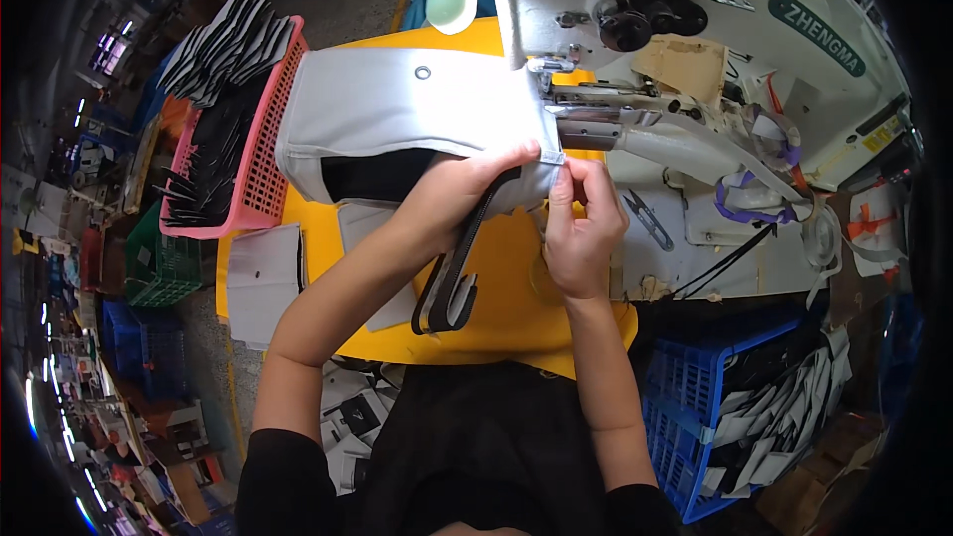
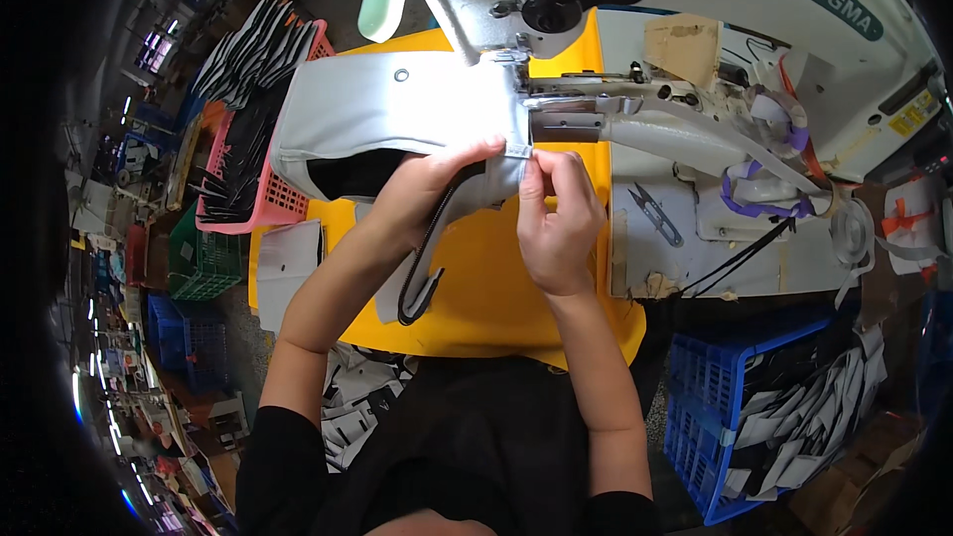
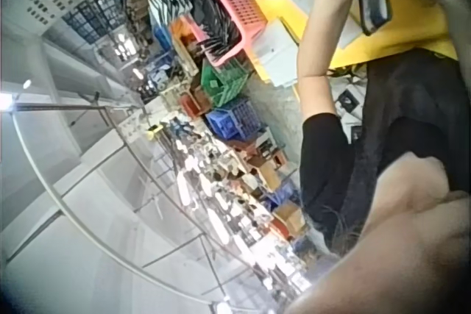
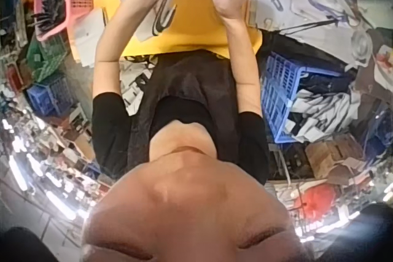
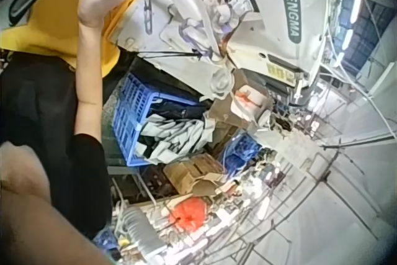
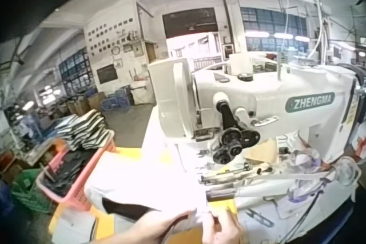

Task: Assembling and sewing components of a leather case using an industrial sewing machine.

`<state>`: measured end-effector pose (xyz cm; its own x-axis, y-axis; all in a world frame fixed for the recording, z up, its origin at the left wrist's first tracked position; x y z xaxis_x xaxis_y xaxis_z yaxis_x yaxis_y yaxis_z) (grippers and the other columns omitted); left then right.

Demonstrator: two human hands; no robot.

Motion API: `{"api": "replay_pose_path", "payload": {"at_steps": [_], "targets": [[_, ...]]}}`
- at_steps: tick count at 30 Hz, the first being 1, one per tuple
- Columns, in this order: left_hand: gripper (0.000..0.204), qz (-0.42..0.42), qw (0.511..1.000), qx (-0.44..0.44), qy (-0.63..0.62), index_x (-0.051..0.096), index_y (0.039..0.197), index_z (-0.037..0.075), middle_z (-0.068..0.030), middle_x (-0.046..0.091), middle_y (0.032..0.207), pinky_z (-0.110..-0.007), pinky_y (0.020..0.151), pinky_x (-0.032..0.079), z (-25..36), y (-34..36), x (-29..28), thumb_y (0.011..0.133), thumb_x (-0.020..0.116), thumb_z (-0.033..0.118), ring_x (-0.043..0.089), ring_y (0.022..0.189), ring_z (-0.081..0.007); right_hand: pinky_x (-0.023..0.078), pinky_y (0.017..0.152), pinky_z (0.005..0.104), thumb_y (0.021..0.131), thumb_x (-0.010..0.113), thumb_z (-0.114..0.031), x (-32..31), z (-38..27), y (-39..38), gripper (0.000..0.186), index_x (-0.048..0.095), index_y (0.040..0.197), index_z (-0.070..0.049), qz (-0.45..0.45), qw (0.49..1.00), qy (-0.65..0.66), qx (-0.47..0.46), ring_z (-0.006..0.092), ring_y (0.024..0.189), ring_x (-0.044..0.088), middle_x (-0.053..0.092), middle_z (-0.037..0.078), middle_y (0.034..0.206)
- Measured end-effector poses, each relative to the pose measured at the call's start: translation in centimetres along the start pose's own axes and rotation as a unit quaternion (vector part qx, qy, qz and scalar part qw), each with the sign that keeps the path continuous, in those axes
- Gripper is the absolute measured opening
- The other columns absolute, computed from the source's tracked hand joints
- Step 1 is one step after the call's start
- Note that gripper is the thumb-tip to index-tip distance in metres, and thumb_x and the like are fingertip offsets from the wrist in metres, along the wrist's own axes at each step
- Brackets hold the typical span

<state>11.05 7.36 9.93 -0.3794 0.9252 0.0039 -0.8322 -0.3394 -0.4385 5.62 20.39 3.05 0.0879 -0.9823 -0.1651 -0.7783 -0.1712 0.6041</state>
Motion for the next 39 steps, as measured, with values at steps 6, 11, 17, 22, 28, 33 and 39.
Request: {"api": "replay_pose_path", "payload": {"at_steps": [6, 11, 17, 22, 28, 33, 39], "targets": [[0.053, 0.034, 0.999, 0.02, 0.001, 0.069, 0.108, -0.008, -0.0166, 0.071, 0.096, -0.023, 0.068, 0.05, 0.4, 0.4, 0.3, 0.086, 0.074, 0.04, 0.066, 0.084, -0.0168, 0.043, 0.06, 0.0258, 0.092, 0.06, -0.001, 0.3, 0.7, 0.4, 0.002, 0.061, 0.091, -0.001, -0.004, 1.0, 0.016, 0.027, 0.0122, 0.062, 0.048, 0.059, 0.002, 0.075], [0.052, 0.026, 0.998, 0.045, 0.035, 0.068, 0.107, -0.007, -0.0148, 0.071, 0.094, -0.021, 0.065, 0.049, 0.8, 1.6, -0.8, 0.086, 0.075, 0.04, 0.066, 0.078, -0.0149, 0.042, 0.06, 0.0259, 0.092, 0.061, -0.002, 1.0, 1.4, 1.2, 0.001, 0.061, 0.091, -0.001, 0.0, 1.0, 0.01, 0.007, 0.0121, 0.061, 0.046, 0.058, 0.001, 0.074], [0.048, -0.015, 0.999, 0.036, 0.028, 0.068, 0.107, -0.005, -0.0128, 0.071, 0.093, -0.021, 0.063, 0.049, 0.5, 2.5, -1.5, 0.087, 0.074, 0.039, 0.064, 0.074, -0.0126, 0.041, 0.06, 0.0261, 0.091, 0.062, -0.001, 1.0, 1.7, 1.9, 0.001, 0.061, 0.091, -0.001, -0.009, 0.999, 0.035, 0.007, 0.0124, 0.062, 0.046, 0.058, 0.001, 0.075], [0.037, -0.045, 0.992, 0.017, -0.114, 0.069, 0.111, -0.003, -0.0116, 0.07, 0.098, -0.022, 0.073, 0.049, -0.6, 2.5, -1.7, 0.093, 0.067, 0.028, 0.063, 0.082, -0.0111, 0.041, 0.06, 0.0264, 0.09, 0.062, 0.0, 0.6, 1.7, 2.5, 0.002, 0.061, 0.091, -0.001, -0.029, 0.998, 0.061, 0.002, 0.0125, 0.063, 0.046, 0.057, 0.0, 0.075], [0.028, -0.026, 0.989, -0.052, -0.134, 0.071, 0.115, -0.002, -0.0109, 0.069, 0.109, -0.021, 0.085, 0.048, 0.5, 1.9, -0.6, 0.098, 0.061, 0.018, 0.064, 0.093, -0.0104, 0.042, 0.061, 0.0257, 0.09, 0.062, 0.0, 0.3, 2.3, 2.5, 0.003, 0.062, 0.092, -0.001, -0.049, 0.995, 0.082, -0.003, 0.0122, 0.064, 0.046, 0.058, 0.001, 0.076], [0.047, 0.025, 0.998, 0.023, 0.045, 0.069, 0.112, -0.005, -0.0149, 0.07, 0.107, -0.022, 0.08, 0.049, -0.1, 2.1, -1.0, 0.09, 0.069, 0.037, 0.065, 0.09, -0.0149, 0.043, 0.063, 0.0242, 0.089, 0.063, 0.001, -0.7, 2.3, 2.3, 0.005, 0.063, 0.094, -0.001, -0.082, 0.992, 0.085, 0.038, 0.0111, 0.067, 0.049, 0.06, 0.001, 0.079], [0.059, -0.001, 0.992, 0.099, 0.076, 0.069, 0.113, -0.007, -0.0179, 0.069, 0.108, -0.024, 0.079, 0.049, -1.1, 2.8, -1.5, 0.084, 0.075, 0.045, 0.064, 0.094, -0.0186, 0.045, 0.063, 0.0231, 0.089, 0.064, 0.0, -0.9, 1.6, 3.9, 0.008, 0.064, 0.098, -0.001, -0.102, 0.987, 0.12, -0.013, 0.01, 0.067, 0.052, 0.063, 0.002, 0.082]]}}
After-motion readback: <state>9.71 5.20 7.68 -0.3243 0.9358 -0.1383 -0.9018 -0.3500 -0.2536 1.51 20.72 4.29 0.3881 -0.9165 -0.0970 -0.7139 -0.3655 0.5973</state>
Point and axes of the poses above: each hand's wrist, its own y-axis towards the middle knuckle, its own x-axis out of the palm, z = x × y, the point moved 1 cm from there along y, towards the middle knuckle
